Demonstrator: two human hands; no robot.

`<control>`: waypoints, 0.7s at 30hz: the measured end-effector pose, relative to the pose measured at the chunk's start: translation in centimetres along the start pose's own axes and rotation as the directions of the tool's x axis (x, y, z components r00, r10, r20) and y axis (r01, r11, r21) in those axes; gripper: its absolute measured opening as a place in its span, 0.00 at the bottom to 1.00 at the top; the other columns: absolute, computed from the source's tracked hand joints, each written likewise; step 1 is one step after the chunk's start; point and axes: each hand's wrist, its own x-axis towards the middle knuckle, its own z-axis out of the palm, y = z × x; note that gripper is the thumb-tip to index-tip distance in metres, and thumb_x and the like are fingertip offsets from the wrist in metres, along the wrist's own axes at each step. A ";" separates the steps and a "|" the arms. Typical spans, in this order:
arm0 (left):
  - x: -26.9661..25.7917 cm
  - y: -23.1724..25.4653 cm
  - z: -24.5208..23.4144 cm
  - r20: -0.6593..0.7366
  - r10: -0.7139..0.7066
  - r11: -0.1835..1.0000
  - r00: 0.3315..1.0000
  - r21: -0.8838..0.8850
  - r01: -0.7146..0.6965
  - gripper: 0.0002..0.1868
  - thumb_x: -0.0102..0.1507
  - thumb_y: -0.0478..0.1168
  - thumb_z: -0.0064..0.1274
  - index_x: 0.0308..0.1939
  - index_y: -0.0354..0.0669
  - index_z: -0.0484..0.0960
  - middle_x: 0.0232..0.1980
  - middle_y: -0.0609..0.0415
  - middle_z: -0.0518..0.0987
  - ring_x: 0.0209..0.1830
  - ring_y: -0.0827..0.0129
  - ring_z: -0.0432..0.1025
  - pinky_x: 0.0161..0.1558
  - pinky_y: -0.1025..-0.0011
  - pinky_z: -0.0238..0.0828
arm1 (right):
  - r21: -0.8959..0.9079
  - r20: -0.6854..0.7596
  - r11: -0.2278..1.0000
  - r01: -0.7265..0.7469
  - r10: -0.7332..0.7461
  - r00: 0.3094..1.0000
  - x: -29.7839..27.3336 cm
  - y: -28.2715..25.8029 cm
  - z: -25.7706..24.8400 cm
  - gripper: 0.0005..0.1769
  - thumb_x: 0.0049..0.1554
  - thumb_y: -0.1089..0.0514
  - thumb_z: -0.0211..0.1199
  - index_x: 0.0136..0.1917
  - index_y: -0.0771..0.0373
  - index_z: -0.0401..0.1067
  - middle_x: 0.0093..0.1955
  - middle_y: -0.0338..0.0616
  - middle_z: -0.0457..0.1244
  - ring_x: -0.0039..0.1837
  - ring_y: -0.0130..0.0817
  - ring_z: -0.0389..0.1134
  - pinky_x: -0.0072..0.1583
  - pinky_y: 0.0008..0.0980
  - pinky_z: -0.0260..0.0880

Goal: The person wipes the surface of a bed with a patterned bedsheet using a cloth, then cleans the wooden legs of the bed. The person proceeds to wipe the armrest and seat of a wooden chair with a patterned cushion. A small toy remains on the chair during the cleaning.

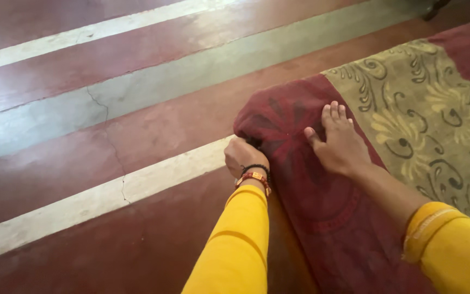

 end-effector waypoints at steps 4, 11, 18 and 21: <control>0.2 0.5 0.2 -0.004 -0.025 1.000 1.000 -0.012 0.025 0.06 0.62 0.35 0.54 0.37 0.41 0.87 0.43 0.40 0.84 0.45 0.44 0.79 0.44 0.54 0.78 | -0.059 -0.013 0.998 0.007 -0.008 1.000 -1.9 -1.2 0.9 0.46 0.63 0.39 0.50 0.79 0.75 0.45 0.83 0.65 0.38 0.85 0.53 0.35 0.79 0.45 0.37; 0.0 0.4 -0.1 -0.009 -0.046 0.999 0.999 0.008 0.046 0.05 0.62 0.36 0.56 0.36 0.42 0.87 0.43 0.40 0.84 0.44 0.45 0.80 0.42 0.54 0.78 | -0.275 0.099 0.961 -0.023 0.052 0.994 -2.7 -1.9 0.6 0.46 0.64 0.38 0.47 0.80 0.74 0.43 0.83 0.62 0.40 0.84 0.49 0.38 0.80 0.46 0.36; 0.3 -0.1 0.6 -0.016 -0.052 0.998 0.999 0.033 0.052 0.05 0.61 0.36 0.56 0.37 0.43 0.87 0.43 0.40 0.84 0.45 0.45 0.80 0.43 0.55 0.78 | -0.192 0.062 0.981 0.035 -0.024 0.998 0.0 -0.2 0.4 0.47 0.63 0.39 0.47 0.79 0.75 0.41 0.83 0.64 0.38 0.84 0.52 0.36 0.78 0.46 0.36; 0.2 0.2 0.7 -0.052 -0.053 0.998 0.997 0.027 0.054 0.08 0.66 0.36 0.52 0.40 0.42 0.87 0.44 0.39 0.84 0.46 0.44 0.80 0.43 0.55 0.79 | -0.229 0.052 0.971 0.071 -0.060 0.997 -1.2 -0.2 0.5 0.45 0.64 0.40 0.48 0.79 0.78 0.43 0.82 0.67 0.41 0.83 0.55 0.39 0.78 0.46 0.38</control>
